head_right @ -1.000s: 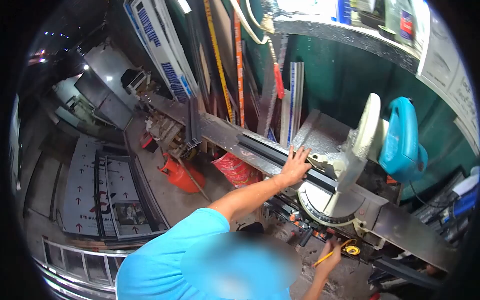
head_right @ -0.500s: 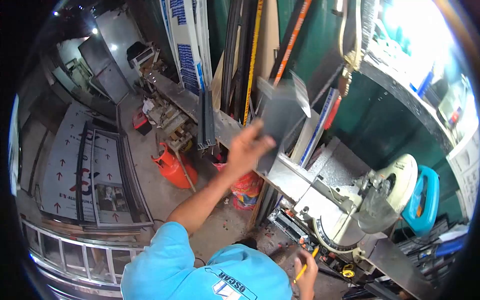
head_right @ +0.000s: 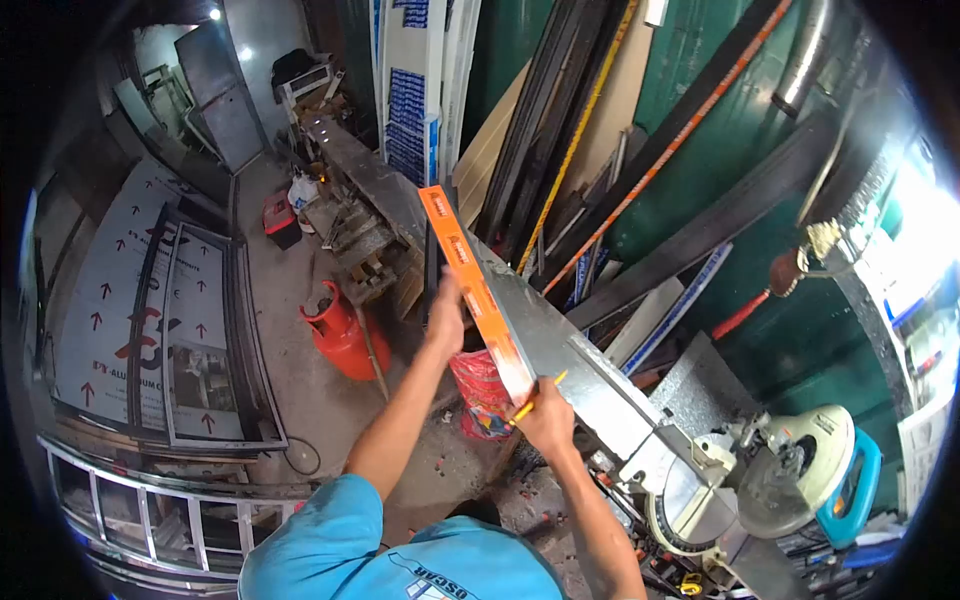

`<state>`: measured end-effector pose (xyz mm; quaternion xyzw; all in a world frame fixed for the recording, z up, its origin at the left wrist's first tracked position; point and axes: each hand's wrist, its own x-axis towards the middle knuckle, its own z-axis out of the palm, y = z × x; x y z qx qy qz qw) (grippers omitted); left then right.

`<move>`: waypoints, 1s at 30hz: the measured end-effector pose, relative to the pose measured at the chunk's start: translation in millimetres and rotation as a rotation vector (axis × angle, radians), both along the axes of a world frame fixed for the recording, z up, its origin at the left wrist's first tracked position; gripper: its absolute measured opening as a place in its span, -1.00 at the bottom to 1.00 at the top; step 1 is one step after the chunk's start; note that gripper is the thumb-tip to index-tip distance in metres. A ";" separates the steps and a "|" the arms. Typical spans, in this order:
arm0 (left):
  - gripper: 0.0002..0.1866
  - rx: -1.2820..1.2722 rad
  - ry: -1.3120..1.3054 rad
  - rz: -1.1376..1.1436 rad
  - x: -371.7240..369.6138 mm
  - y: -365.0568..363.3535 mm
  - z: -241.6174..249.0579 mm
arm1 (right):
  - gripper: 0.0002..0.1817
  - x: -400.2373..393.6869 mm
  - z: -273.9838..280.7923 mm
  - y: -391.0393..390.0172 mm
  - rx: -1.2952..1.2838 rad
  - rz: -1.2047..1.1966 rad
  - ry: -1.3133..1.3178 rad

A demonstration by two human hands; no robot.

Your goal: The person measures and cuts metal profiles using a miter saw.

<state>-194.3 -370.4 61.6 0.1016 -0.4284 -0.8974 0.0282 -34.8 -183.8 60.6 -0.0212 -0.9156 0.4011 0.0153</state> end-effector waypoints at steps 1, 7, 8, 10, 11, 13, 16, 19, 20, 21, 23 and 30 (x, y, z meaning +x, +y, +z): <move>-0.21 -0.524 0.173 -0.301 -1.0 -9.5 -8.8 | -0.32 -8.2 -2.2 -16.4 0.003 0.005 -0.004; 0.22 -0.946 -0.112 0.131 -54.5 -22.2 -56.7 | -0.06 -40.9 13.2 -63.1 0.025 0.219 -0.032; 0.19 -0.985 0.030 0.091 -73.1 -40.1 -53.5 | 0.05 -35.9 12.9 -60.0 -0.071 0.286 0.057; 0.13 -1.141 -0.140 0.085 -97.5 -55.6 -27.4 | 0.25 -26.9 1.1 -44.3 -0.164 0.373 0.002; 0.12 -1.173 -0.117 0.102 -113.0 -64.3 -25.7 | 0.25 -17.9 -0.6 -33.4 -0.163 0.363 0.000; 0.10 -1.426 -0.181 0.110 -142.9 -76.6 -29.2 | 0.18 5.2 8.0 -14.3 -0.162 0.329 -0.204; 0.10 -1.274 -0.180 -0.053 -181.4 -93.9 -47.8 | 0.11 39.7 3.4 15.4 -0.179 0.236 -0.329; 0.08 -1.312 -0.228 -0.086 -201.7 -96.6 -51.3 | 0.04 79.1 -18.3 49.5 -0.170 0.183 -0.357; 0.06 -1.314 -0.190 -0.070 -208.0 -97.9 -53.7 | 0.04 93.2 -22.7 58.4 -0.175 0.173 -0.364; 0.06 -1.316 -0.192 -0.082 -209.7 -96.9 -49.5 | 0.01 106.2 -22.3 65.5 -0.186 0.125 -0.410; 0.06 -1.496 -0.219 -0.129 -214.9 -99.9 -44.2 | -0.05 124.8 -13.6 72.3 -0.214 0.026 -0.497; 0.03 -1.599 -0.280 -0.149 -207.9 -78.6 -43.5 | -0.11 179.2 -49.7 87.6 -0.230 -0.121 -0.535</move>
